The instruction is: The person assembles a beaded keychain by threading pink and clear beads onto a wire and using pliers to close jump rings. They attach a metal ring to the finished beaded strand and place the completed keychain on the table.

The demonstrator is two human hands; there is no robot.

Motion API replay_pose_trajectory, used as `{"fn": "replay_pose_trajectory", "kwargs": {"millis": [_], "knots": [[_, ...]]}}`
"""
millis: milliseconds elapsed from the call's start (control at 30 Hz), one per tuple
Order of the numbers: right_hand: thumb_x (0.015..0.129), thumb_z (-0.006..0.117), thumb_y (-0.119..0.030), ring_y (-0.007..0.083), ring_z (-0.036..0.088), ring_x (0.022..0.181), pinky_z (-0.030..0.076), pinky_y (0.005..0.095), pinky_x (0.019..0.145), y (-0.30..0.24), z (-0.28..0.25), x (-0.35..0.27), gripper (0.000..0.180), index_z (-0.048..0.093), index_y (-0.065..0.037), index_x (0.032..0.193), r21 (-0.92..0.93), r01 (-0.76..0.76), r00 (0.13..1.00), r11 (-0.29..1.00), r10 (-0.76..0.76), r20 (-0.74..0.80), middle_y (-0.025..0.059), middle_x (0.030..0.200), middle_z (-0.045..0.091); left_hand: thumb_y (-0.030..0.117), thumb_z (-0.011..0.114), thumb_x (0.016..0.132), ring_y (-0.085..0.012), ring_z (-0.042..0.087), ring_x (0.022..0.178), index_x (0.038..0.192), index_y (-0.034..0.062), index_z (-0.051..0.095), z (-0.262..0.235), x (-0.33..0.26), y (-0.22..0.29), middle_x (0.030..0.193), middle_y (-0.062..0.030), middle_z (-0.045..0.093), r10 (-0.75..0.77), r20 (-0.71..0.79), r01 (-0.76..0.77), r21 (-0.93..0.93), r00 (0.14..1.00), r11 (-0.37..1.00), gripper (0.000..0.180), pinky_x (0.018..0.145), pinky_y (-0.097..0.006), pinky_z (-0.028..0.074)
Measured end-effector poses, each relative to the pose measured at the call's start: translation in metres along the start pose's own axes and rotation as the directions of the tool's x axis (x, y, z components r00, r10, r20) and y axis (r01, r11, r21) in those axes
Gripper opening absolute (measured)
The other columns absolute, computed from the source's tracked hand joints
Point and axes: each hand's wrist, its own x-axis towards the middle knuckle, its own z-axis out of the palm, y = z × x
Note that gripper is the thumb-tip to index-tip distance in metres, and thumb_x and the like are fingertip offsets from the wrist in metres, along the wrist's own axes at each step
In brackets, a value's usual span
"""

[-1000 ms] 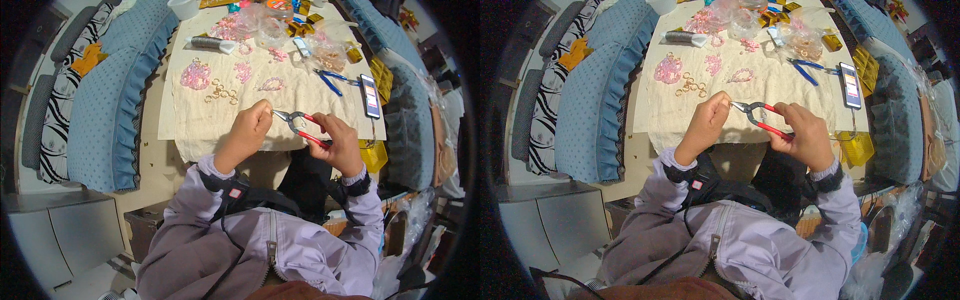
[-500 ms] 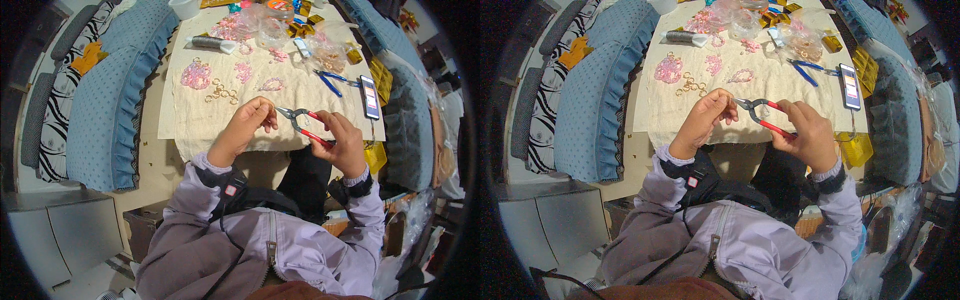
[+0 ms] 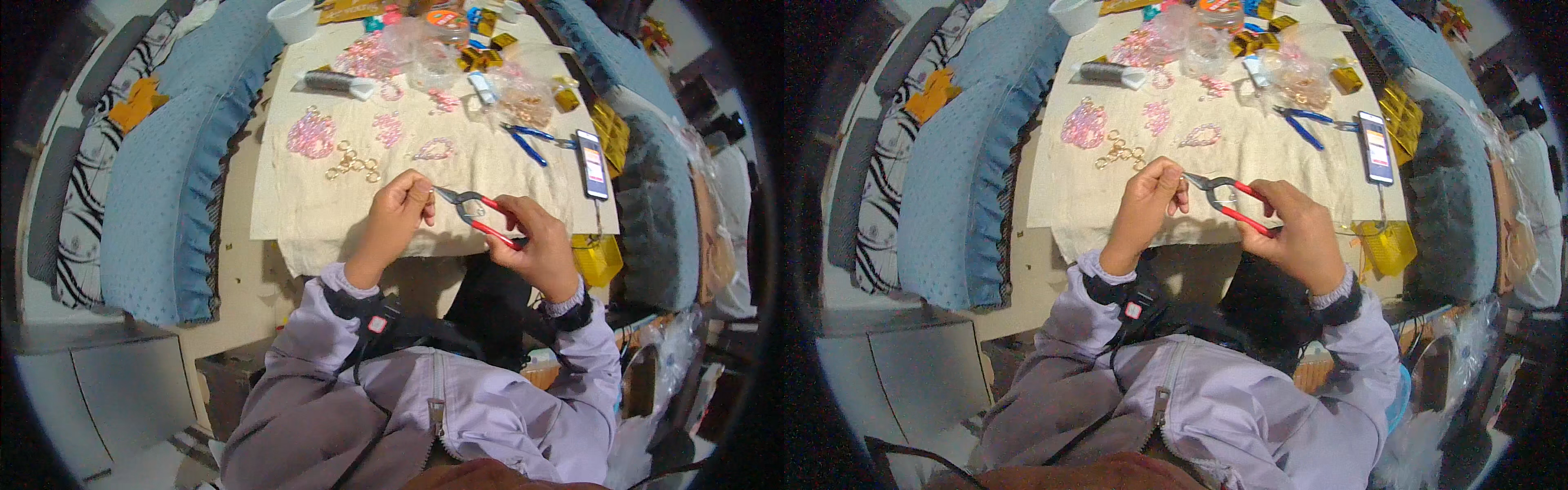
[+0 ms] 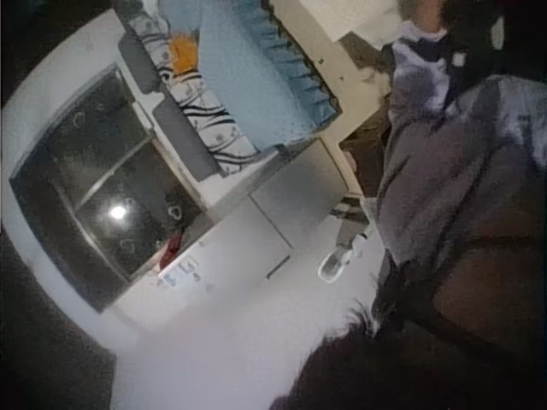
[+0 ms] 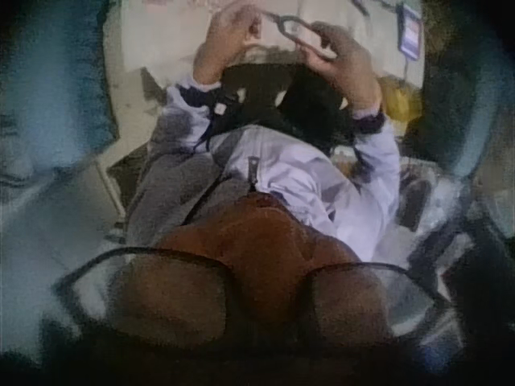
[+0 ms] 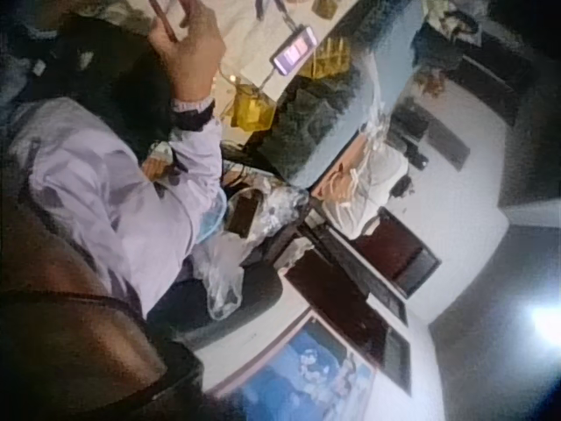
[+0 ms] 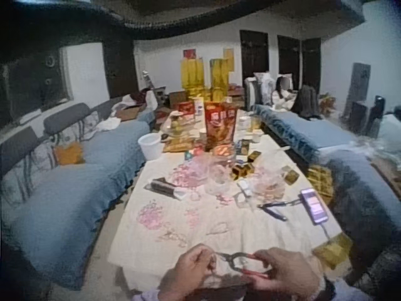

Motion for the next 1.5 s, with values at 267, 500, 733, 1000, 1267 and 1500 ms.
{"fn": "replay_pose_trajectory", "kwargs": {"millis": [267, 500, 733, 1000, 1267, 1500], "knots": [[0.075, 0.078, -0.019, 0.0218, 0.065, 0.069, 0.053, 0.0327, 0.062, 0.000, 0.010, -0.005, 0.043, 0.065, -0.001, 0.111, 0.043, -0.095, 0.992, 0.995, 0.098, -0.076, 0.0132, 0.085, 0.065, 0.029, 0.048, 0.106, -0.0119, 0.059, 0.069, 0.098, 0.0077, 0.055, 0.007, 0.003, 0.002, 0.082, -0.0029, 0.059, -0.184, 0.073, 0.198, -0.383, 0.980, 0.903, 0.023, 0.056, -0.021, 0.040], [0.077, 0.076, -0.016, 0.0221, 0.066, 0.072, 0.054, 0.0325, 0.063, 0.001, 0.006, -0.003, 0.040, 0.064, 0.000, 0.112, 0.136, -0.072, 0.997, 0.988, 0.071, 0.012, 0.0141, 0.086, 0.065, 0.025, 0.050, 0.104, -0.0067, 0.045, 0.062, 0.095, 0.0082, 0.054, 0.000, 0.004, 0.002, 0.075, 0.0018, 0.048, -0.145, 0.114, 0.180, -0.406, 0.983, 0.896, 0.020, 0.055, -0.021, 0.036], [0.078, 0.076, -0.015, 0.0209, 0.067, 0.078, 0.054, 0.0306, 0.069, 0.004, -0.002, -0.003, 0.041, 0.063, 0.000, 0.114, 0.163, -0.076, 0.996, 0.984, 0.065, 0.067, 0.0135, 0.091, 0.065, 0.023, 0.053, 0.104, -0.0069, 0.042, 0.058, 0.093, 0.0041, 0.056, -0.006, 0.003, 0.007, 0.071, 0.0011, 0.048, -0.087, 0.169, 0.148, -0.389, 0.982, 0.909, 0.022, 0.054, -0.022, 0.036], [0.075, 0.077, -0.018, 0.0237, 0.068, 0.076, 0.055, 0.0326, 0.066, 0.006, -0.004, -0.002, 0.045, 0.064, -0.003, 0.115, 0.101, 0.017, 0.999, 0.995, -0.021, 0.042, 0.0125, 0.091, 0.065, 0.032, 0.053, 0.103, -0.0101, 0.050, 0.061, 0.091, 0.0048, 0.057, -0.010, 0.002, 0.006, 0.067, -0.0009, 0.051, -0.140, 0.267, 0.240, -0.390, 0.954, 0.889, 0.030, 0.056, -0.022, 0.039], [0.070, 0.079, -0.021, 0.0287, 0.065, 0.072, 0.053, 0.0373, 0.062, 0.001, -0.013, 0.001, 0.049, 0.063, -0.007, 0.115, -0.217, 0.154, 0.988, 0.964, -0.157, 0.001, 0.0108, 0.086, 0.063, 0.032, 0.050, 0.104, -0.0107, 0.051, 0.062, 0.086, 0.0063, 0.053, -0.013, 0.003, 0.005, 0.070, -0.0021, 0.053, -0.178, 0.272, 0.253, -0.271, 0.946, 0.929, 0.032, 0.056, -0.023, 0.039], [0.070, 0.078, -0.022, 0.0282, 0.065, 0.071, 0.052, 0.0369, 0.059, -0.004, -0.014, -0.001, 0.048, 0.064, -0.008, 0.114, -0.286, 0.127, 0.991, 0.950, -0.137, -0.014, 0.0103, 0.082, 0.061, 0.029, 0.051, 0.105, -0.0080, 0.052, 0.061, 0.091, 0.0052, 0.057, -0.005, 0.002, 0.002, 0.072, -0.0004, 0.055, -0.047, 0.119, 0.055, -0.061, 0.992, 0.997, 0.028, 0.055, -0.021, 0.038]]}}
